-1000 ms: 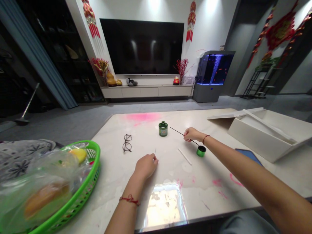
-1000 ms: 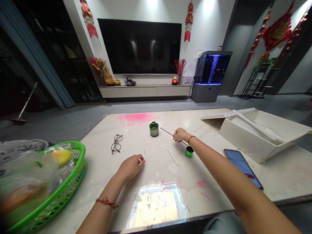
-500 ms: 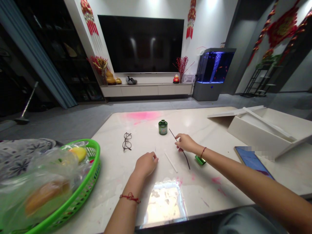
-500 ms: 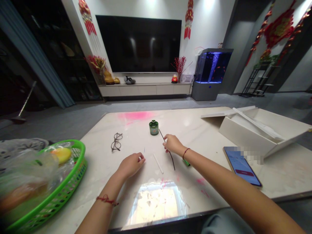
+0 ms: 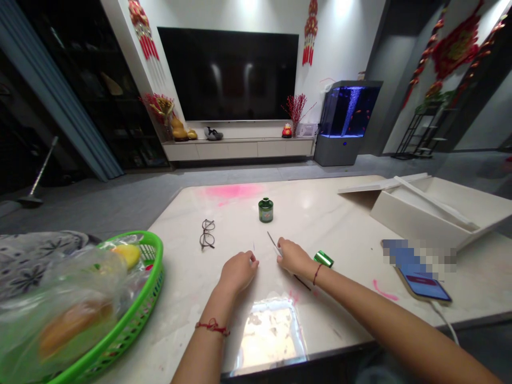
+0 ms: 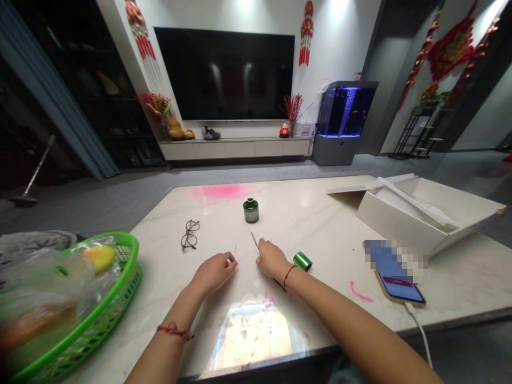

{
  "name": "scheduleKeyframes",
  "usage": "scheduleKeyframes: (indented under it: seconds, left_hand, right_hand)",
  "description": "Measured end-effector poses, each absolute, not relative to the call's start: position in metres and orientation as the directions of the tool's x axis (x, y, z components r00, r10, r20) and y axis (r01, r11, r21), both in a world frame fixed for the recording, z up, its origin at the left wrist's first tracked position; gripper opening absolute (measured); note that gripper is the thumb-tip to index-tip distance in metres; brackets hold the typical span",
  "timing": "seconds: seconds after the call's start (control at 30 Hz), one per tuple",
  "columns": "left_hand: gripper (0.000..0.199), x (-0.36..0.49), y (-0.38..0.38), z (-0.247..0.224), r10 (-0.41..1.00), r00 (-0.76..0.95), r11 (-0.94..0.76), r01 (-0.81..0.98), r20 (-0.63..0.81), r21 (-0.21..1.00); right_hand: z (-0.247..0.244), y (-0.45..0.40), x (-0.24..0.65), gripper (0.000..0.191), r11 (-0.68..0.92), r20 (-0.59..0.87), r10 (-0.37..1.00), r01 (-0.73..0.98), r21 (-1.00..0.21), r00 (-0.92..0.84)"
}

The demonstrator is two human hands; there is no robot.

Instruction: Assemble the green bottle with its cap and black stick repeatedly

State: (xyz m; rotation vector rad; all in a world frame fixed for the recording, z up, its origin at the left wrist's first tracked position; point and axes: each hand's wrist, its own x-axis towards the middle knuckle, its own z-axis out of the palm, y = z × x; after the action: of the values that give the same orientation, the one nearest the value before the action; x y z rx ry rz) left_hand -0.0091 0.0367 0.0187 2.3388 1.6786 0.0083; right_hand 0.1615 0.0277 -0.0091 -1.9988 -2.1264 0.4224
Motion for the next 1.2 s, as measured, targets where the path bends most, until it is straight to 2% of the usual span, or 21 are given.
scheduleKeyframes:
  seconds: [0.2, 0.33, 0.47, 0.6, 0.7, 0.87, 1.03, 1.1, 1.13, 1.2]
  left_hand:
    - [0.027, -0.008, 0.038, 0.020, 0.931, 0.327, -0.287, 0.930, -0.162, 0.229]
    - [0.026, -0.008, 0.039, 0.019, 0.933, 0.323, -0.282, 0.930, -0.160, 0.234]
    - [0.027, -0.008, 0.038, 0.018, 0.933, 0.328, -0.289, 0.929, -0.150, 0.232]
    - [0.028, -0.007, 0.036, 0.019, 0.931, 0.331, -0.296, 0.931, -0.152, 0.213]
    - [0.028, -0.007, 0.036, 0.021, 0.932, 0.325, -0.289, 0.933, -0.161, 0.212]
    - [0.029, -0.007, 0.035, 0.022, 0.931, 0.323, -0.284, 0.934, -0.169, 0.219]
    - [0.029, -0.007, 0.035, 0.022, 0.931, 0.323, -0.282, 0.932, -0.170, 0.229]
    - [0.029, -0.007, 0.036, 0.022, 0.930, 0.323, -0.281, 0.932, -0.173, 0.229]
    - [0.030, -0.007, 0.036, 0.021, 0.930, 0.322, -0.281, 0.933, -0.174, 0.226]
    - [0.029, -0.006, 0.036, 0.021, 0.932, 0.317, -0.277, 0.936, -0.178, 0.215]
  right_hand:
    - [-0.005, 0.024, 0.192, 0.030, -0.122, -0.124, 0.988, 0.969, -0.217, 0.096]
    - [0.008, 0.019, 0.196, 0.029, -0.099, -0.054, 0.994, 0.980, -0.172, 0.092]
    - [0.029, 0.012, 0.206, 0.027, -0.117, 0.013, 0.993, 0.992, -0.035, 0.118]
    - [0.036, 0.005, 0.216, 0.029, -0.257, -0.112, 0.960, 0.966, 0.023, 0.258]
    - [0.032, 0.003, 0.220, 0.028, -0.277, -0.186, 0.945, 0.961, -0.016, 0.269]
    - [0.027, 0.011, 0.226, 0.025, -0.245, -0.103, 0.967, 0.964, -0.102, 0.234]
    - [0.034, 0.053, 0.223, 0.038, -0.138, 0.084, 0.983, 0.954, -0.264, 0.166]
    - [0.041, 0.079, 0.215, 0.040, -0.040, 0.264, 0.946, 0.876, -0.481, 0.189]
    - [0.046, 0.092, 0.210, 0.041, -0.005, 0.331, 0.918, 0.840, -0.542, 0.219]
    - [0.055, 0.119, 0.200, 0.040, 0.106, 0.440, 0.874, 0.804, -0.585, 0.206]
